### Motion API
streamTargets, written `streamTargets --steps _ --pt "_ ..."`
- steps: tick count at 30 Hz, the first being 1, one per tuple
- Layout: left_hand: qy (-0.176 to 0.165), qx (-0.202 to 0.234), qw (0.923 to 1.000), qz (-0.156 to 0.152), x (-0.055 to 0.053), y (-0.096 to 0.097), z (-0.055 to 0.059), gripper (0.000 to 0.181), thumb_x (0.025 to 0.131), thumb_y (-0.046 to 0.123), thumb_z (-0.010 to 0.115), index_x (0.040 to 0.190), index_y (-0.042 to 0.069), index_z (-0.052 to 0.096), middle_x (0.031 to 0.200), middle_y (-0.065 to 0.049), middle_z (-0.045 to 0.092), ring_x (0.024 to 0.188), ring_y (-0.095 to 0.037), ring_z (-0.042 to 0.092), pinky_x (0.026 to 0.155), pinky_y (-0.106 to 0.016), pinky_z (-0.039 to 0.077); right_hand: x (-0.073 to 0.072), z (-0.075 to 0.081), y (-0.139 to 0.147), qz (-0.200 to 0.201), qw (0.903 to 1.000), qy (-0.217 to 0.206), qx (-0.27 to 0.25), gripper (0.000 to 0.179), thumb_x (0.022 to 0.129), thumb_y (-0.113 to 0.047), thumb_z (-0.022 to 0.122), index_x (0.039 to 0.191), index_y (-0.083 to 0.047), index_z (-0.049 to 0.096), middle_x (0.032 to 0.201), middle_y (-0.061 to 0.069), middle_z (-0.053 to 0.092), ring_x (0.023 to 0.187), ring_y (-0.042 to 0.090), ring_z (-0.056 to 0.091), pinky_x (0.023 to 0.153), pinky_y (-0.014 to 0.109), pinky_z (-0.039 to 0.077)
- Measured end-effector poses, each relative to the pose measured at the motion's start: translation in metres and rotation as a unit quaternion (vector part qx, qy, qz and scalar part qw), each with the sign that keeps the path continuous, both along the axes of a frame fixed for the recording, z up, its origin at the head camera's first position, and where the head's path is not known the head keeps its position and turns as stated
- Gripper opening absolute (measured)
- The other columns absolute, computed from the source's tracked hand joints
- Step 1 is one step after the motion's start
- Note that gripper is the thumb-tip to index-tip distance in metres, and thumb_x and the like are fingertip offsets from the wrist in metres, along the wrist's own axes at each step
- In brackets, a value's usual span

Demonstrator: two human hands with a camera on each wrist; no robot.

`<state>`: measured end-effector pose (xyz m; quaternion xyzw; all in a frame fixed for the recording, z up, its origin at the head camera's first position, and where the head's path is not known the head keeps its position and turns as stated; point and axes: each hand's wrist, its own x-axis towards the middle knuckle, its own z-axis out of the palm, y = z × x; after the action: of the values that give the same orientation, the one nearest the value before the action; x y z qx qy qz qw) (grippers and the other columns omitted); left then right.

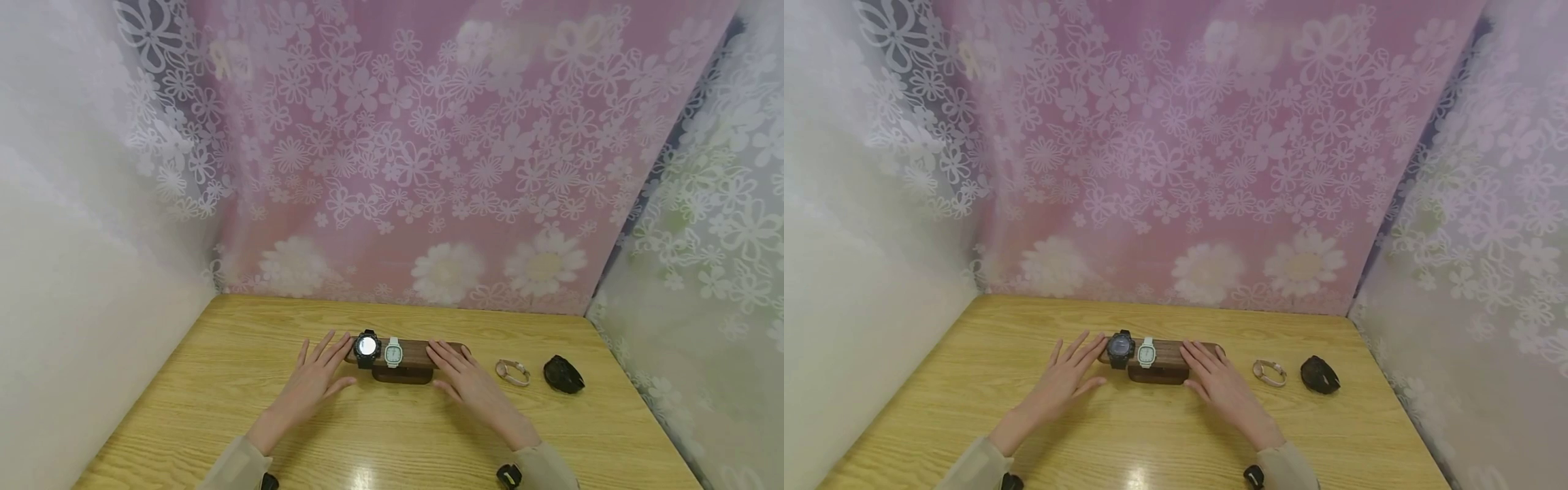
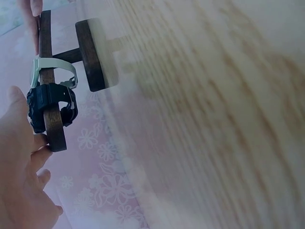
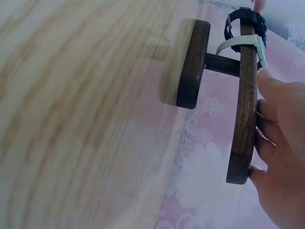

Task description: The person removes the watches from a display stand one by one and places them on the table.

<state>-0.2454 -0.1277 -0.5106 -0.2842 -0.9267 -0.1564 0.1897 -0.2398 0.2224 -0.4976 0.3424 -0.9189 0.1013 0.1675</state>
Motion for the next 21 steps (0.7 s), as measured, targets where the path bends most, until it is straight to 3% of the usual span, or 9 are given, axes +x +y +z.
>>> streamTargets --steps 9,15,21 --pt "0.003 0.024 0.9997 0.000 -0.011 0.010 0.012 0.073 0.096 0.049 0.064 0.156 0.011 0.042 0.159 -0.007 0.042 0.152 -0.031 0.028 0.122 -0.064 0.013 -0.001 0.001 0.002 0.002 1.0000 -0.007 -0.003 0.065 0.099 -0.026 0.068 0.155 -0.007 0.042 0.162 0.009 0.037 0.149 0.029 0.034 0.117 0.060 0.030" --pt "-0.017 0.029 0.9989 -0.032 -0.023 0.017 0.023 0.077 0.095 0.050 0.065 0.158 0.016 0.038 0.160 -0.007 0.040 0.151 -0.032 0.030 0.122 -0.061 0.018 -0.001 0.001 0.003 0.008 0.9999 -0.012 -0.009 0.065 0.098 -0.024 0.068 0.155 -0.006 0.042 0.161 0.010 0.039 0.147 0.032 0.037 0.117 0.060 0.030" --pt "-0.043 0.031 0.9969 -0.058 -0.035 0.018 0.023 0.075 0.092 0.050 0.068 0.154 0.016 0.044 0.156 -0.007 0.046 0.149 -0.033 0.033 0.120 -0.064 0.022 -0.002 0.001 0.002 0.006 0.9998 -0.016 -0.006 0.064 0.099 -0.025 0.067 0.155 -0.006 0.043 0.161 0.010 0.038 0.149 0.029 0.034 0.118 0.059 0.030"
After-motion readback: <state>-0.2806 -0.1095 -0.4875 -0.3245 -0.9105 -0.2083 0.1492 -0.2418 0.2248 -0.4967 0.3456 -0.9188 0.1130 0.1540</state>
